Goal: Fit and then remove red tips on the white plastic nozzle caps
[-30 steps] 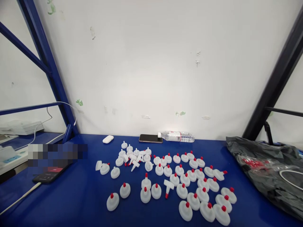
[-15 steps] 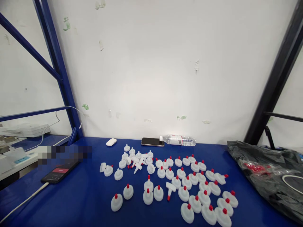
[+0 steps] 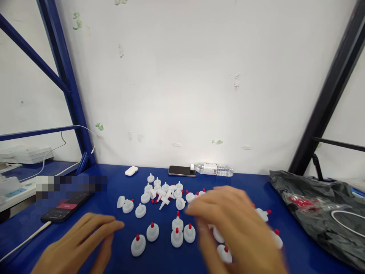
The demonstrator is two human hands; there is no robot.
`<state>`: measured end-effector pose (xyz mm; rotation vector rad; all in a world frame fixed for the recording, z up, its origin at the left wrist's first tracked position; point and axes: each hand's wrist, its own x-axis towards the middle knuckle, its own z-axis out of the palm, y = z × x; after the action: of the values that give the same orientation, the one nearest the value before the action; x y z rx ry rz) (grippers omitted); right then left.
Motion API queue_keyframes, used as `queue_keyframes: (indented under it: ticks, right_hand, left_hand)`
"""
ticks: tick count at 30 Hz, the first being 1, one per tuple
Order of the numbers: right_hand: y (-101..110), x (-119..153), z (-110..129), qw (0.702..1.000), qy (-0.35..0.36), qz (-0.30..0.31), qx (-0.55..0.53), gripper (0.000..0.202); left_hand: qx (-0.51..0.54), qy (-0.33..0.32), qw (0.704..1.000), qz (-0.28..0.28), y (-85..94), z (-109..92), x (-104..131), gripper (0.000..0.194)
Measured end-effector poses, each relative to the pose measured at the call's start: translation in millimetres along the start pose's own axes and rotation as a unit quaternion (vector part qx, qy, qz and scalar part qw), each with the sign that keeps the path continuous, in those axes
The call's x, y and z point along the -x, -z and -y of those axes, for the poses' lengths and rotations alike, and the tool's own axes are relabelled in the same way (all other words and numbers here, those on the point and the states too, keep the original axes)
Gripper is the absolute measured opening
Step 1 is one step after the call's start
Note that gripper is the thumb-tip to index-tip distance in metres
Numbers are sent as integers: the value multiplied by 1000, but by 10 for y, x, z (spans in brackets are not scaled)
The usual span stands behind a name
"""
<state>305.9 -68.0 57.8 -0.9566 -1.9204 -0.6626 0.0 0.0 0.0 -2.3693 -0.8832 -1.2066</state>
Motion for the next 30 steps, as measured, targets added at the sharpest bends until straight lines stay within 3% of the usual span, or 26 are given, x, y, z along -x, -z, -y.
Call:
queue_keyframes:
  ticks: [5, 7, 10, 13, 16, 20, 25, 30]
  right_hand:
    - [-625, -237, -75, 976, -6, 216, -16, 19]
    - [-821, -270, -164, 958, -6, 287, -3, 17]
    - [-1032, -302, -256, 936, -2, 353, -5, 14]
    - [-1178, -323, -244, 925, -26, 380, 9, 14]
    - [-1277, -327, -194, 919, -40, 391, 37, 10]
    - [-1375, -301, -205, 917, -45, 393, 49, 19]
    - [-1493, -247, -304, 905, -63, 418, 44, 18]
    - [-1362, -302, -347, 917, -88, 389, 4, 10]
  left_hand:
    - [-19, 53, 986, 160, -297, 77, -299, 25]
    - [-37, 44, 970, 236, -334, 108, -467, 28]
    - [-39, -11, 953, 300, -373, 166, -743, 28]
    - [-27, -39, 946, 320, -478, 250, -945, 24]
    - [-8, -53, 940, 337, -650, 337, -998, 19]
    - [12, -72, 936, 345, -843, 403, -909, 18]
    - [-3, -80, 937, 339, -911, 422, -808, 17]
    - [-15, -76, 934, 349, -950, 462, -752, 12]
